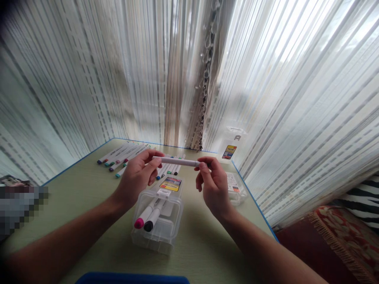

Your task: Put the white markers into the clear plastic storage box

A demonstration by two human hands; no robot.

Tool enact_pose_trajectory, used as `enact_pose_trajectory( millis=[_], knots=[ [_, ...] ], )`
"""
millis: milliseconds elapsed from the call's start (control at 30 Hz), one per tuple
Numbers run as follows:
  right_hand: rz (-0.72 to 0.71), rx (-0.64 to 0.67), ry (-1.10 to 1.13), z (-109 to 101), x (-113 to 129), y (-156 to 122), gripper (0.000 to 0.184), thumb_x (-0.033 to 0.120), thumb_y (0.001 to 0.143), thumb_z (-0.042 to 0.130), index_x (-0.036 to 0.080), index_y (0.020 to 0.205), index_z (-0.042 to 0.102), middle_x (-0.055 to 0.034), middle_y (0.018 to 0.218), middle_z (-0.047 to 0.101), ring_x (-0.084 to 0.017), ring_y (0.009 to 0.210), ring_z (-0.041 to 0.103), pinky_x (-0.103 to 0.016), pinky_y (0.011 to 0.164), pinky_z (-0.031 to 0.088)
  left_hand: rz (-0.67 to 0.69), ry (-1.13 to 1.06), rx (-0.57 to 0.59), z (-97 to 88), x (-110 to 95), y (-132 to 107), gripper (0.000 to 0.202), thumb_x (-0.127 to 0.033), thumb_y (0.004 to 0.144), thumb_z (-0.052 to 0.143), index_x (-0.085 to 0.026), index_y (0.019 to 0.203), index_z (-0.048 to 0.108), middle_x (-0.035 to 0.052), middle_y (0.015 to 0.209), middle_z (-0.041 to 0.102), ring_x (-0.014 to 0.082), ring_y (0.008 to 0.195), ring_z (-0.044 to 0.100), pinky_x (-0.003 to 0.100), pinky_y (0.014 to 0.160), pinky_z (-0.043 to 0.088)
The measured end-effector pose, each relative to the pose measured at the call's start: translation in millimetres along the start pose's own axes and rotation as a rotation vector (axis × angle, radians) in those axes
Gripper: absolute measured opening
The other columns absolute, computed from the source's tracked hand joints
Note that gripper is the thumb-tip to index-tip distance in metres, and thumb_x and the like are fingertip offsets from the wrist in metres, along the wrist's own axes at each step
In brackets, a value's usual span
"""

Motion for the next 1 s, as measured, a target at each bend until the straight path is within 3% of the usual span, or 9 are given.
enact_pose_trajectory(
  millis=[333,667,1000],
  knots=[
    [0.005,0.047,-0.049,4.8,3.6,0.1,0.021,0.038,0.091,0.069,0.018,0.092,0.062,0.004,0.065,0.06,-0.005,0.038,0.048,-0.017,0.033,0.036,0.031,0.024,0.023,1.5,-6.0,-2.7,0.028,-0.036,0.078,0.077,-0.015,0.095,0.068,-0.0004,0.07,0.062,0.0079,0.05,0.05,0.019,0.043,0.036],
    [0.065,0.004,0.077,2.3,0.4,0.2,0.024,0.041,0.095,0.06,0.018,0.093,0.064,0.0022,0.067,0.063,-0.007,0.041,0.051,-0.019,0.034,0.039,0.025,-0.046,0.013,2.3,-5.5,-2.2,0.02,-0.033,0.092,0.059,-0.014,0.097,0.066,-0.0004,0.075,0.061,0.0041,0.043,0.043,0.019,0.038,0.029],
    [0.094,0.004,0.104,2.9,0.1,0.7,0.022,0.039,0.093,0.062,0.018,0.088,0.064,0.0058,0.056,0.054,-0.007,0.039,0.047,-0.017,0.033,0.036,0.007,-0.1,-0.005,1.0,-4.1,-1.2,0.017,-0.029,0.089,0.06,-0.015,0.098,0.063,-0.0036,0.072,0.056,0.004,0.043,0.04,0.019,0.038,0.028]
  ],
)
Point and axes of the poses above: each hand's wrist, its own y-axis towards the middle knuckle, its own z-axis out of the palm, x = y × z, the point moved 5 cm from there along y, towards the middle knuckle
